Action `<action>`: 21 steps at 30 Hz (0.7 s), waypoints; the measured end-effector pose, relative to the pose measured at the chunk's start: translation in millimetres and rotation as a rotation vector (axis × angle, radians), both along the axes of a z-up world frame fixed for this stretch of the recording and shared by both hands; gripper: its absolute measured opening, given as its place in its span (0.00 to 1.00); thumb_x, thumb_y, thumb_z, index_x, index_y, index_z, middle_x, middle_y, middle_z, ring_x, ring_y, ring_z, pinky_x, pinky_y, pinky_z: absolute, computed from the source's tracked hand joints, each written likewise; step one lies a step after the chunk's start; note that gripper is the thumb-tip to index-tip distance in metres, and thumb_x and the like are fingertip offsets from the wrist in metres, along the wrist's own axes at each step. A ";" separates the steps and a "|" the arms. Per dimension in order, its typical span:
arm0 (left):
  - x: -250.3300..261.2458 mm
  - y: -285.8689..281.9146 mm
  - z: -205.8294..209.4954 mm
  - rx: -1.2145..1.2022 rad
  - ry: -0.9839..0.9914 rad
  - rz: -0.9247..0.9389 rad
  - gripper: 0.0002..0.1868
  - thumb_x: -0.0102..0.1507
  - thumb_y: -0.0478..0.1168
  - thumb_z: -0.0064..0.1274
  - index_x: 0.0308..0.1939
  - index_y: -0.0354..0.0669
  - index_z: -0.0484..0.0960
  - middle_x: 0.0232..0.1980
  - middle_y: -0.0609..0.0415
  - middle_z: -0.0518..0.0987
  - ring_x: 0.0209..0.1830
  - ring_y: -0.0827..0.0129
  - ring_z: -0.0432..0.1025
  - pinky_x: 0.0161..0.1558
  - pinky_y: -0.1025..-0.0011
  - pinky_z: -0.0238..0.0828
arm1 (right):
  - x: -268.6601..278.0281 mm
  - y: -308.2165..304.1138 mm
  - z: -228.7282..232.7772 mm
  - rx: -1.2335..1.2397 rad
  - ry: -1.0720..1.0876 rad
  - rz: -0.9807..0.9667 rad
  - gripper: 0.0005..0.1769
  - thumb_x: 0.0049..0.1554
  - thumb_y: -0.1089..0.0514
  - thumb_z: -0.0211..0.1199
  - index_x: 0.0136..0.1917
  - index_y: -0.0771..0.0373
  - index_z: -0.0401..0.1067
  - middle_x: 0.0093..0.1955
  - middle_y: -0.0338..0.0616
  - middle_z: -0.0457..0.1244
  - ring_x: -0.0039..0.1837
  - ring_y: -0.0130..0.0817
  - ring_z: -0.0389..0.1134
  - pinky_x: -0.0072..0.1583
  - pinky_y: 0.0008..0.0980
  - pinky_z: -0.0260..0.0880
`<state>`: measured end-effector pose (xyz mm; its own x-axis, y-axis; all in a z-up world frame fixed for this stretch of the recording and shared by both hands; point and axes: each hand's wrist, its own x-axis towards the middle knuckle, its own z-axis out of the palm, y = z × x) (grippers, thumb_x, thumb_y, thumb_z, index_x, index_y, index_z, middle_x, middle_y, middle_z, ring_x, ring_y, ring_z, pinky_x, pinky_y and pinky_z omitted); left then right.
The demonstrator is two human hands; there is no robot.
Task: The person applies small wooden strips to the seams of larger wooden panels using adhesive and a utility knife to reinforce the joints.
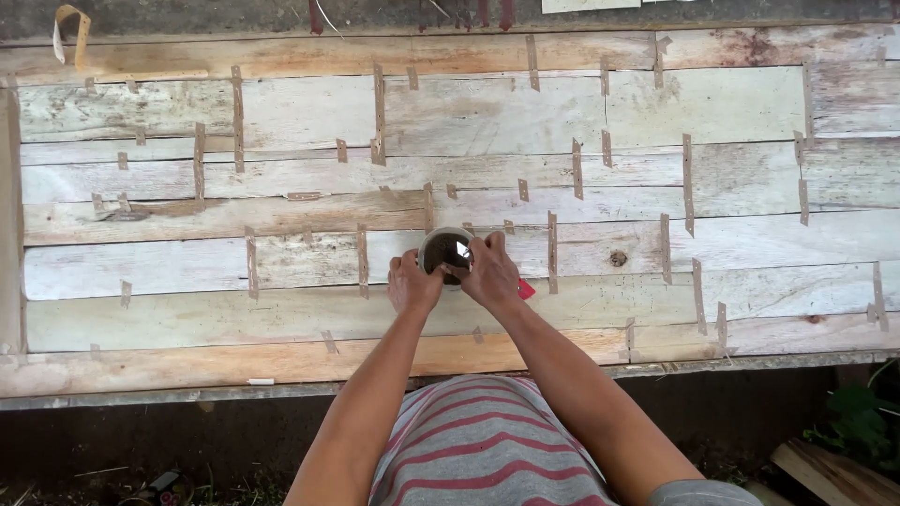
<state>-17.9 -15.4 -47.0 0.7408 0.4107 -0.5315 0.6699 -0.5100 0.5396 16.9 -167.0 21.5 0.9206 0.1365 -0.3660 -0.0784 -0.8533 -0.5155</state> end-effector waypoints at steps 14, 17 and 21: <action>-34.6 -18.1 6.1 -0.145 -0.213 0.295 0.19 0.67 0.42 0.52 0.62 0.49 0.77 0.50 0.53 0.76 0.51 0.61 0.78 0.53 0.61 0.74 | -0.4 -11.2 -130.7 -0.033 -0.367 0.428 0.10 0.57 0.54 0.57 0.34 0.53 0.72 0.46 0.34 0.54 0.40 0.50 0.68 0.43 0.42 0.65; -37.4 -9.6 9.0 -0.166 -0.237 0.269 0.16 0.68 0.41 0.50 0.61 0.49 0.78 0.49 0.54 0.77 0.52 0.61 0.78 0.53 0.60 0.76 | -1.5 -11.9 -136.9 -0.088 -0.407 0.468 0.12 0.57 0.54 0.54 0.33 0.52 0.72 0.44 0.33 0.54 0.40 0.46 0.67 0.43 0.40 0.63; -31.8 2.4 -0.6 -0.102 -0.293 0.276 0.13 0.67 0.42 0.53 0.56 0.50 0.81 0.47 0.54 0.79 0.50 0.62 0.78 0.53 0.61 0.76 | -0.2 -16.5 -98.4 -0.143 -0.365 0.540 0.11 0.57 0.54 0.53 0.36 0.52 0.73 0.44 0.36 0.55 0.42 0.47 0.68 0.44 0.43 0.65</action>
<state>-49.7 -12.9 -47.6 0.7360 0.5715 -0.3628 0.5847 -0.2666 0.7662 16.7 -183.5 -76.9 0.8050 0.5860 -0.0930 0.5368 -0.7860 -0.3066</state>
